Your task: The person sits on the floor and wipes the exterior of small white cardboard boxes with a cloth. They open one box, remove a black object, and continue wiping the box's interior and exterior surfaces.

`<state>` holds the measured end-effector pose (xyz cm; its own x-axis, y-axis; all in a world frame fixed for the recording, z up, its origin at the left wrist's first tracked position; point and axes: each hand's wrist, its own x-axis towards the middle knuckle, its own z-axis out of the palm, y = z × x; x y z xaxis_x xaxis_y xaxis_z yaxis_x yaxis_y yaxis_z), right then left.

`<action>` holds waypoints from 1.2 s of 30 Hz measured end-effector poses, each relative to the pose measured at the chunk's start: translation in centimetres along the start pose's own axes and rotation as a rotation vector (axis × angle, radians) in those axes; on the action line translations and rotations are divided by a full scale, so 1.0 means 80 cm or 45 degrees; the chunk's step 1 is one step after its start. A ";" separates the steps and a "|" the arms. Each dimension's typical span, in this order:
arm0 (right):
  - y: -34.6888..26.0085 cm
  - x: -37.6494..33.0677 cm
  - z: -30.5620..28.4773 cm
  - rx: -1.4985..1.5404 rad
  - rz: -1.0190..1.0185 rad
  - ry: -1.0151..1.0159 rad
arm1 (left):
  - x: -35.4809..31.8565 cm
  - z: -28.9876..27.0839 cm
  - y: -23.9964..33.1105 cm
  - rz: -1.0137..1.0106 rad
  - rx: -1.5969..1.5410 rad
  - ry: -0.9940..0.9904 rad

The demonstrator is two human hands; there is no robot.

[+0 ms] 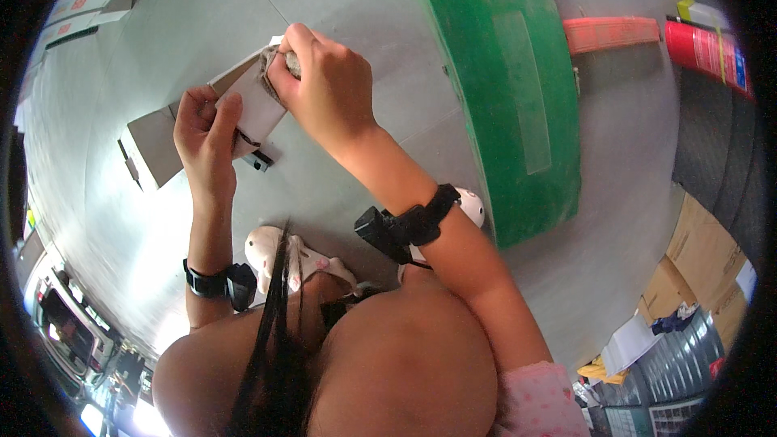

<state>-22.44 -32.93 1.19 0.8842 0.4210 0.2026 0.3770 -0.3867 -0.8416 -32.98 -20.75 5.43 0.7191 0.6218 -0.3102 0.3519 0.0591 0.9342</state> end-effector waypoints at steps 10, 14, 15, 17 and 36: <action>0.022 0.000 -0.023 0.248 0.337 0.180 | -0.005 -0.014 -0.007 0.039 0.000 0.057; -0.006 0.003 -0.015 0.168 0.097 -0.155 | -0.010 -0.024 -0.013 -0.006 0.007 0.038; -0.008 0.004 -0.013 0.128 0.152 -0.208 | -0.011 -0.022 -0.013 -0.014 0.013 0.053; -0.013 0.005 -0.012 0.046 0.261 -0.313 | -0.015 -0.017 -0.005 -0.021 0.017 0.002; 0.020 -0.028 -0.022 -0.096 0.101 -0.015 | -0.020 -0.013 -0.001 0.112 0.203 -0.133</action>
<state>-23.29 -35.95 0.28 0.9088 0.3963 0.1304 0.3260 -0.4797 -0.8146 -34.76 -20.91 6.06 0.8063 0.5345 -0.2533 0.3699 -0.1215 0.9211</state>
